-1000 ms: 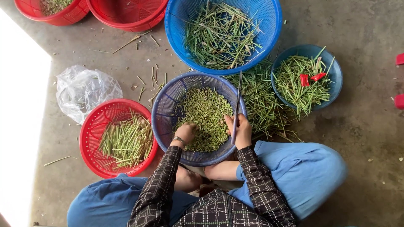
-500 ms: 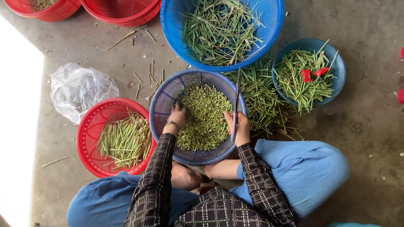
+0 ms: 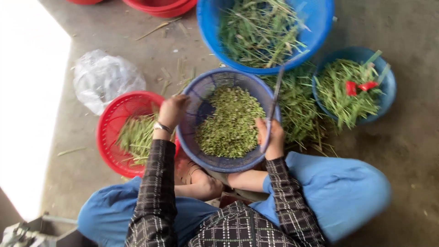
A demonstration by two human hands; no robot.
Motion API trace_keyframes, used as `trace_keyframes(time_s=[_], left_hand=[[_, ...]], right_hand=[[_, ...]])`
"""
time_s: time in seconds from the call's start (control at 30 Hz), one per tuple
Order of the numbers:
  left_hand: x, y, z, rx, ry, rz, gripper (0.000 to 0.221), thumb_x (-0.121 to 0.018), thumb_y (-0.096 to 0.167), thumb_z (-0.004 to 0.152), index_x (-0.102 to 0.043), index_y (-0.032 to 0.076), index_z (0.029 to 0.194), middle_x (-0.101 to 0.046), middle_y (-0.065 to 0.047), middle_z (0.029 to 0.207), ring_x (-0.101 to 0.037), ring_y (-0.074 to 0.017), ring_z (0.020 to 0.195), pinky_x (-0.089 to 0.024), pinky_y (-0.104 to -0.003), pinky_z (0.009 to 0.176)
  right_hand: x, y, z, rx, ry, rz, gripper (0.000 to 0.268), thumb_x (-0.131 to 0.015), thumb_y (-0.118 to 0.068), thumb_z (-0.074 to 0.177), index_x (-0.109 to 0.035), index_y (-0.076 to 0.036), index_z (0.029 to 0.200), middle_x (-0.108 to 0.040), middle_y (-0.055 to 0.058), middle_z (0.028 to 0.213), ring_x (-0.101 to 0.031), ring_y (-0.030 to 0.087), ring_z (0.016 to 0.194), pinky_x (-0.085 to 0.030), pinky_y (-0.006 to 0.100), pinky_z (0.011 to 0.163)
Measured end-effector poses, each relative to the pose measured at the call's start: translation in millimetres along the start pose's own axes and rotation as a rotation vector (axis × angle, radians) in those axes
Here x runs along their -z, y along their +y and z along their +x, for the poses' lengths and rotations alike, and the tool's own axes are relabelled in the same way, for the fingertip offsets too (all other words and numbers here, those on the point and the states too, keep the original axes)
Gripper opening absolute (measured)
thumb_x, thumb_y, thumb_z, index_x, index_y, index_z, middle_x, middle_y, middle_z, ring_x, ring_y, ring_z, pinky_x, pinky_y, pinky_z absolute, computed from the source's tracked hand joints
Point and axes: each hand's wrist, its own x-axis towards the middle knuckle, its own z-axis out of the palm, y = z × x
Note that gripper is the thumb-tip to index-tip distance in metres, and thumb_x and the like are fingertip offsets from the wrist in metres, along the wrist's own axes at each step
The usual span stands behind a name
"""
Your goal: Cutting green vegetable stalks into small pieces using a knife over a basket
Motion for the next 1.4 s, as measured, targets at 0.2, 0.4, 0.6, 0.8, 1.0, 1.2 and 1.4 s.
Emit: trace_keyframes(time_s=[0.2,0.4,0.6,0.8,1.0,1.2,1.4], left_hand=[[83,-161,-51,0.563,0.046,0.101,0.047,-0.05,0.062,0.101,-0.079,0.025,0.092,-0.075,-0.014,0.079,-0.07,-0.0441,0.095,-0.054,-0.057,0.082],[8,-246,-123,0.806,-0.105,0.147,0.043,-0.069,0.045,0.084,-0.077,0.025,0.12,-0.076,-0.012,0.119,-0.069,-0.037,0.113,-0.058,-0.05,0.097],[-65,-291,-103,0.829,0.007,0.248,0.058,-0.08,0.038,0.079,-0.061,0.018,0.13,-0.059,-0.01,0.135,-0.058,-0.0356,0.124,-0.053,-0.046,0.103],[-46,-237,-90,1.084,-0.019,0.194,0.034,-0.051,0.02,0.098,-0.062,0.007,0.128,-0.064,-0.016,0.13,-0.047,-0.0351,0.13,-0.036,-0.051,0.109],[-52,-261,-107,1.183,-0.208,-0.028,0.079,-0.077,0.043,0.08,-0.05,0.013,0.148,-0.053,-0.02,0.149,-0.039,-0.042,0.142,-0.029,-0.064,0.113],[-79,-276,-114,1.028,-0.068,-0.171,0.062,-0.075,0.024,0.074,-0.046,0.008,0.127,-0.063,-0.021,0.129,-0.061,-0.0416,0.125,-0.05,-0.054,0.104],[-41,-258,-129,1.036,0.095,-0.327,0.055,-0.076,0.021,0.067,-0.064,-0.002,0.116,-0.071,-0.026,0.115,-0.065,-0.0416,0.12,-0.051,-0.05,0.107]], right_hand=[[-3,1,1,0.096,-0.054,-0.193,0.026,-0.068,-0.027,0.1,-0.058,-0.008,0.085,-0.051,0.008,0.047,-0.051,0.018,0.037,-0.037,0.024,0.035],[-20,17,0,0.026,-0.078,-0.195,0.03,-0.073,-0.031,0.097,-0.055,-0.008,0.089,-0.052,0.007,0.054,-0.049,0.014,0.037,-0.039,0.023,0.033],[-29,27,-2,0.026,-0.092,-0.261,0.037,-0.076,-0.033,0.096,-0.054,-0.007,0.082,-0.051,0.007,0.048,-0.049,0.015,0.034,-0.039,0.023,0.032],[-26,54,15,-0.001,-0.131,-0.302,0.036,-0.078,-0.033,0.094,-0.056,-0.004,0.092,-0.056,0.009,0.058,-0.055,0.015,0.042,-0.046,0.024,0.038],[-32,50,12,-0.004,-0.168,-0.355,0.04,-0.079,-0.035,0.093,-0.058,-0.001,0.094,-0.058,0.01,0.061,-0.057,0.016,0.046,-0.049,0.025,0.04],[-45,54,14,0.031,-0.214,-0.403,0.041,-0.08,-0.039,0.092,-0.061,-0.003,0.091,-0.059,0.01,0.058,-0.059,0.017,0.046,-0.05,0.026,0.043],[-47,43,5,0.048,-0.217,-0.421,0.042,-0.082,-0.038,0.089,-0.061,-0.001,0.09,-0.059,0.013,0.056,-0.059,0.019,0.046,-0.049,0.027,0.046]])
